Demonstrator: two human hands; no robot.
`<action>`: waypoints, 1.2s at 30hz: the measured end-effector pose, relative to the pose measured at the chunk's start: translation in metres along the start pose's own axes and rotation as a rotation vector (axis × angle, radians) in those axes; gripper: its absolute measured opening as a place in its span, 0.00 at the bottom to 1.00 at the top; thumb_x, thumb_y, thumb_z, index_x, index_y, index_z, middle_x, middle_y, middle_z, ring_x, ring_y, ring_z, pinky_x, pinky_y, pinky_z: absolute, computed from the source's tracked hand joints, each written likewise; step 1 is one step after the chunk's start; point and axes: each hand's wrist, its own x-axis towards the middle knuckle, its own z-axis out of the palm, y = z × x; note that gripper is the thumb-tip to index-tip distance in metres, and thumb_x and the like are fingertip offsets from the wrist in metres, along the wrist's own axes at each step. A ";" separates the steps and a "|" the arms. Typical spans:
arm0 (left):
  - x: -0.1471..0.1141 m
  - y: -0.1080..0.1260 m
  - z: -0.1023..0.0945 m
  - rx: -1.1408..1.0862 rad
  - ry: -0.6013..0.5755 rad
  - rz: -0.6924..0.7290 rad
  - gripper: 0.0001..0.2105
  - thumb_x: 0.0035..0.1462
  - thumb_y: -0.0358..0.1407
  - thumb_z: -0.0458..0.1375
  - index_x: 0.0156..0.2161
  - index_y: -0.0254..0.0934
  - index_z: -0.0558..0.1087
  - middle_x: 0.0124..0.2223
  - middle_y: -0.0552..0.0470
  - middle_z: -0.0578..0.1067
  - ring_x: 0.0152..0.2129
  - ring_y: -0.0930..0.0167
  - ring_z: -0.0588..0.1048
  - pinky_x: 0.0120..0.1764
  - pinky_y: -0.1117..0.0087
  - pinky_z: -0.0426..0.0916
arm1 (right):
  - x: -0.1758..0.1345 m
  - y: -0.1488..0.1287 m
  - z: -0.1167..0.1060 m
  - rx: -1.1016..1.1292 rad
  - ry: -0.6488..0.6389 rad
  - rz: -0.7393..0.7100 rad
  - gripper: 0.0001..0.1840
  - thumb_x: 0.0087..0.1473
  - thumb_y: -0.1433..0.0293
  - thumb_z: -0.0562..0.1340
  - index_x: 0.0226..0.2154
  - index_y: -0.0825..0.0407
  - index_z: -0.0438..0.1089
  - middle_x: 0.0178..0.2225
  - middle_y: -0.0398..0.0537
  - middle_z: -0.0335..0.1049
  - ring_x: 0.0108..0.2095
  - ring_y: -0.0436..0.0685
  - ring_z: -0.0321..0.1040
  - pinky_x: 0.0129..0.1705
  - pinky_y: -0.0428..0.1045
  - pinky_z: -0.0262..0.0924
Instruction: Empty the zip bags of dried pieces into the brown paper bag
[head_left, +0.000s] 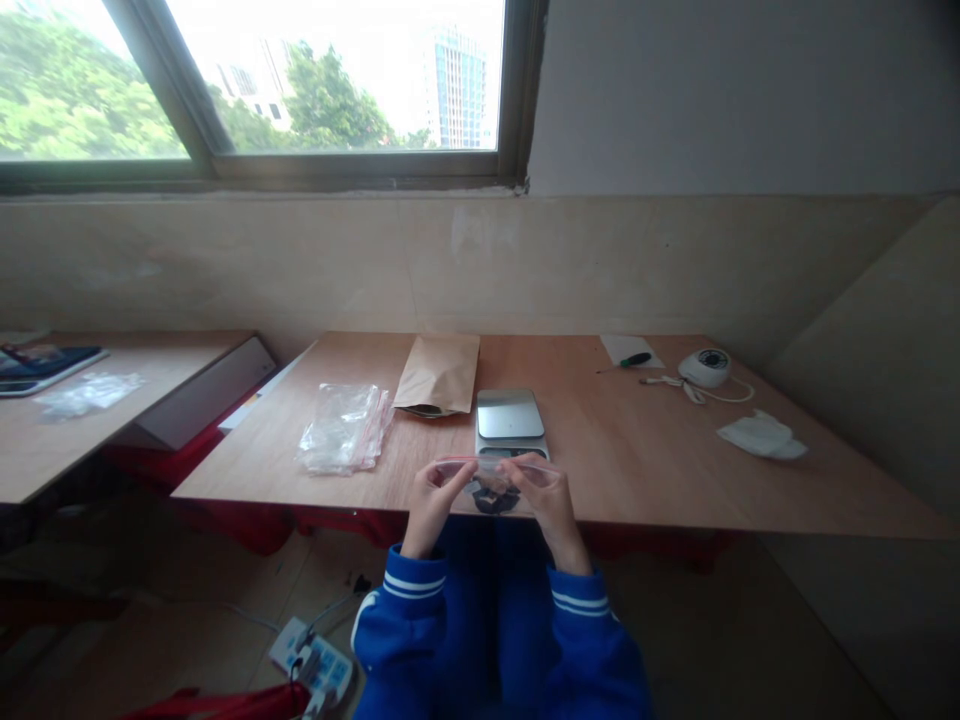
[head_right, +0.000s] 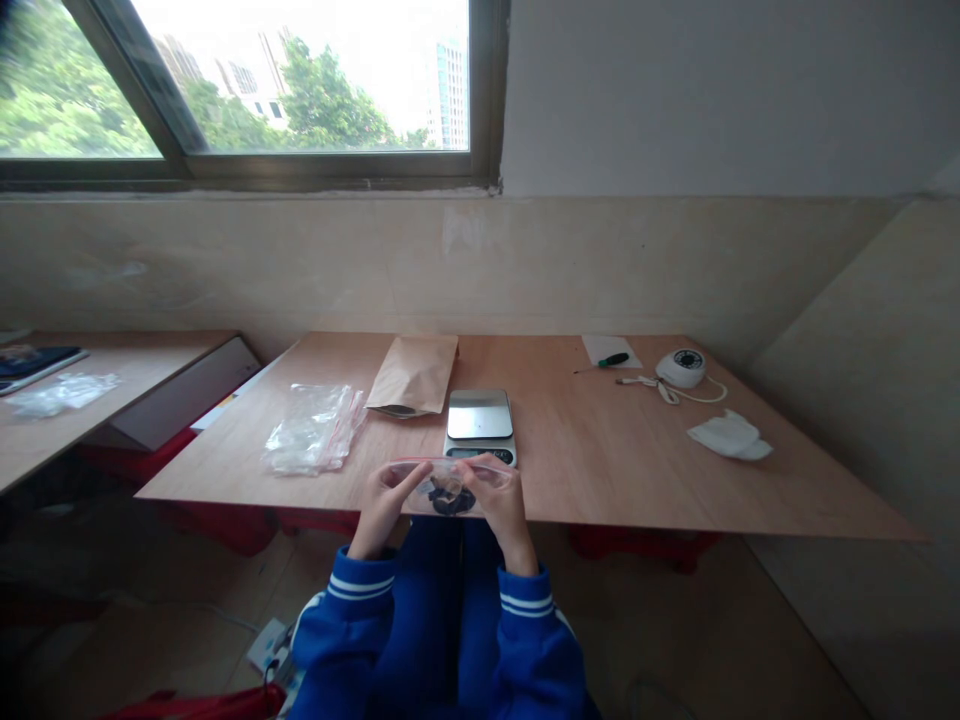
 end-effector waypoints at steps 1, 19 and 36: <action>0.000 0.000 0.000 -0.029 -0.009 -0.030 0.12 0.47 0.40 0.65 0.33 0.32 0.78 0.31 0.47 0.80 0.30 0.65 0.77 0.37 0.68 0.70 | 0.000 0.000 0.000 0.011 -0.010 0.012 0.12 0.48 0.60 0.67 0.28 0.52 0.75 0.29 0.48 0.77 0.32 0.57 0.75 0.37 0.51 0.69; 0.001 -0.006 0.005 -0.037 -0.048 -0.007 0.14 0.46 0.39 0.66 0.36 0.31 0.78 0.36 0.45 0.81 0.34 0.64 0.78 0.40 0.65 0.72 | 0.005 0.004 0.011 0.139 -0.056 0.106 0.19 0.46 0.57 0.67 0.36 0.54 0.73 0.35 0.52 0.78 0.39 0.61 0.76 0.44 0.55 0.69; 0.000 -0.005 0.010 -0.038 -0.001 0.052 0.10 0.49 0.39 0.64 0.34 0.34 0.78 0.32 0.48 0.80 0.31 0.66 0.77 0.37 0.69 0.71 | 0.002 0.004 0.025 0.196 0.113 0.011 0.13 0.43 0.63 0.70 0.27 0.51 0.68 0.32 0.47 0.76 0.36 0.58 0.73 0.40 0.52 0.69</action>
